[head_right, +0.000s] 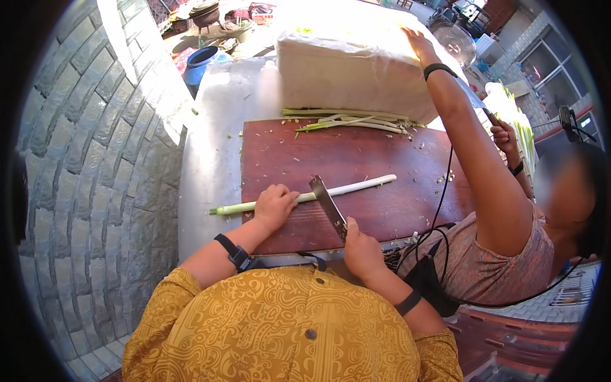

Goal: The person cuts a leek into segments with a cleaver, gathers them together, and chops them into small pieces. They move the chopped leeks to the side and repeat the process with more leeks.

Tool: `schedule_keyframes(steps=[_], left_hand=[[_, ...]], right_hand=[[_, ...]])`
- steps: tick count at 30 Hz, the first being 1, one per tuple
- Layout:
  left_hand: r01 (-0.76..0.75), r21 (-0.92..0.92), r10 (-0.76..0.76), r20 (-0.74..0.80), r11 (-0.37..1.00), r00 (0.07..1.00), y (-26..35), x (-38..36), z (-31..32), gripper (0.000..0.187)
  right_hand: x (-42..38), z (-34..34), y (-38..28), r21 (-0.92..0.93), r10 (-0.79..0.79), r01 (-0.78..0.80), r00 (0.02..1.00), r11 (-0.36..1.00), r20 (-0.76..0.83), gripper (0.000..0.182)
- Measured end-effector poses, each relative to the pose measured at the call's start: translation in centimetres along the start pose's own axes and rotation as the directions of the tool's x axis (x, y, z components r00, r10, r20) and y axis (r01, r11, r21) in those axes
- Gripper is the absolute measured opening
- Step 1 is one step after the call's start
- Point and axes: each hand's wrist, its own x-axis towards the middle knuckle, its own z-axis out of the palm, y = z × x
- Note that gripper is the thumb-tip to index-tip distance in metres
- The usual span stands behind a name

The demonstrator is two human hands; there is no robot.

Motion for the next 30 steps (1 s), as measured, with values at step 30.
schedule_keyframes(steps=[30], left_hand=[[-0.046,0.015,0.047,-0.022,0.999,0.999,-0.4,0.5,0.6,0.017]], right_hand=[[6.9,2.2,-1.7,-0.096,0.034,-0.011,0.970,0.995,0.241,0.058]])
